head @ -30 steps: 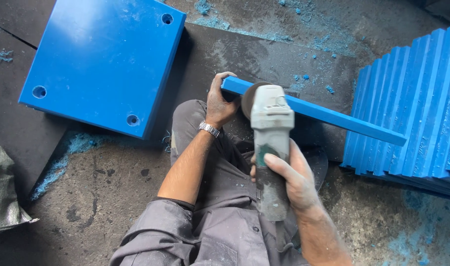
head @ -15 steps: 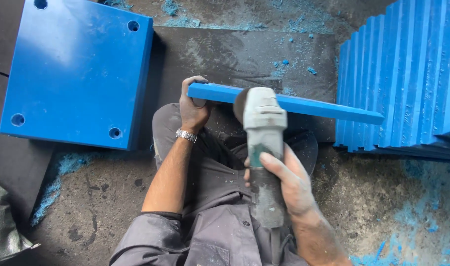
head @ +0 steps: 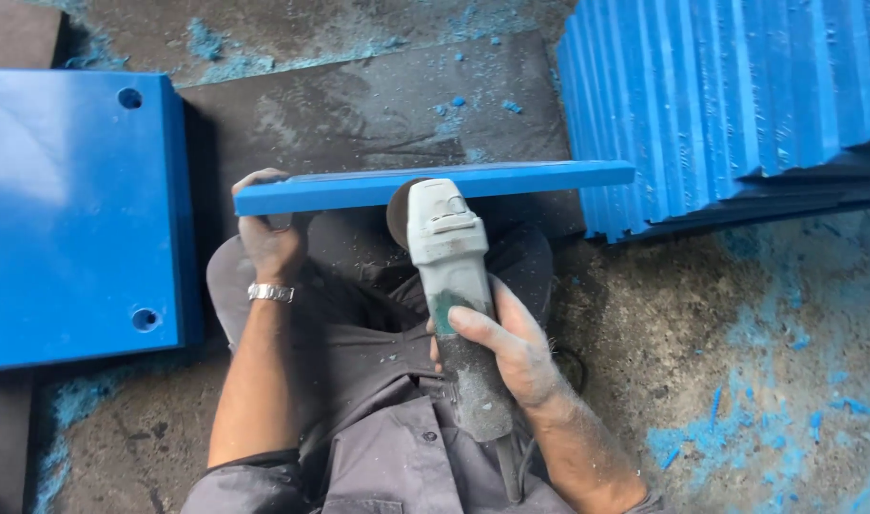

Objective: Grinding and smoothing the edges of blue plastic plates using a handheld power grinder.

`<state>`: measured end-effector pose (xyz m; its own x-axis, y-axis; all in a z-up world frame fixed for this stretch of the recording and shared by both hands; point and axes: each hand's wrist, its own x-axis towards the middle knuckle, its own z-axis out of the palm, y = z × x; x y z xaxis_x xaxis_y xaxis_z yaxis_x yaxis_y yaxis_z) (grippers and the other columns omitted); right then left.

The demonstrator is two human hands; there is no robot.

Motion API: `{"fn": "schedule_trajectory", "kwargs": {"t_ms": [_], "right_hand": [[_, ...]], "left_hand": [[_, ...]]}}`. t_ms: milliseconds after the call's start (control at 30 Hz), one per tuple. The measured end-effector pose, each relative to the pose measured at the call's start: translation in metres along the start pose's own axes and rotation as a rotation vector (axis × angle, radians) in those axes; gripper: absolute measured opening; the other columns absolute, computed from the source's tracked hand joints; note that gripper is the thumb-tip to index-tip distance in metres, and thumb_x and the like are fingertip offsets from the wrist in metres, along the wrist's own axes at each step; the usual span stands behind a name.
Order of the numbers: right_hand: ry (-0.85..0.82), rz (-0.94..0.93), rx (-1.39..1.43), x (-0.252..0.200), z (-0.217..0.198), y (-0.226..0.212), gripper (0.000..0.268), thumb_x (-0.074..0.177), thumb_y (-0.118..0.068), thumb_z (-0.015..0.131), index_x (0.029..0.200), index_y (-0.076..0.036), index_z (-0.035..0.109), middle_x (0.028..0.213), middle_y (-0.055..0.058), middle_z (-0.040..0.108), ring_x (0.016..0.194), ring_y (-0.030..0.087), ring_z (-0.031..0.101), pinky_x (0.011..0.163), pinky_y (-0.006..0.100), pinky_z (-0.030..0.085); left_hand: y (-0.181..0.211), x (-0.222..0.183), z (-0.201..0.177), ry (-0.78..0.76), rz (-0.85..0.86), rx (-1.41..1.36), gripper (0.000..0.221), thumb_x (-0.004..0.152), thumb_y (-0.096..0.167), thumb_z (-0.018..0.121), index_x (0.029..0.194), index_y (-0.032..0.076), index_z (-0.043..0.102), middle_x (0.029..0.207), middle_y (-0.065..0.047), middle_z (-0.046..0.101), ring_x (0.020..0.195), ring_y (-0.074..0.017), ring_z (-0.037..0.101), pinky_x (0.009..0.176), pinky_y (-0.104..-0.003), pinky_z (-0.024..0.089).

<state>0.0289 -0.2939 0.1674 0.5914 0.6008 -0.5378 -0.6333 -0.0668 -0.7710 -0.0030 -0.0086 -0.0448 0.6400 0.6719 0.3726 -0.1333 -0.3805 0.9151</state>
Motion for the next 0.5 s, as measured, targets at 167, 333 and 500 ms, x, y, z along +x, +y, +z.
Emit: {"fn": "schedule_trajectory", "kwargs": {"t_ms": [167,333,500], "right_hand": [[0.215,-0.168,0.073,-0.017,-0.062,-0.012,0.045,0.093,-0.022,0.063,0.125,0.007,0.052,0.095,0.019,0.068,0.075,0.026,0.071,0.067,0.041,0.062],[0.408,-0.290,0.114,-0.028,-0.144,-0.017,0.042,0.097,-0.028,0.059,0.120,0.008,0.058,0.094,0.020,0.069,0.076,0.028,0.070,0.069,0.041,0.061],[0.528,-0.339,0.245,-0.044,-0.180,-0.006,0.046,0.102,-0.036,0.056,0.115,0.009,0.062,0.097,0.018,0.069,0.083,0.026,0.071,0.073,0.037,0.060]], "left_hand": [[-0.009,-0.005,-0.004,0.020,-0.129,-0.093,0.061,0.085,0.000,0.090,0.130,0.009,0.049,0.122,-0.005,0.063,0.113,-0.0171,0.065,0.101,-0.033,0.058],[-0.015,-0.009,-0.011,-0.004,-0.057,-0.024,0.066,0.082,-0.003,0.093,0.130,0.007,0.048,0.127,-0.008,0.063,0.116,-0.0196,0.064,0.105,-0.035,0.056],[-0.013,-0.006,-0.023,-0.026,0.000,0.035,0.067,0.083,-0.004,0.092,0.132,0.007,0.049,0.130,-0.009,0.063,0.120,-0.0208,0.064,0.108,-0.037,0.054]]}}
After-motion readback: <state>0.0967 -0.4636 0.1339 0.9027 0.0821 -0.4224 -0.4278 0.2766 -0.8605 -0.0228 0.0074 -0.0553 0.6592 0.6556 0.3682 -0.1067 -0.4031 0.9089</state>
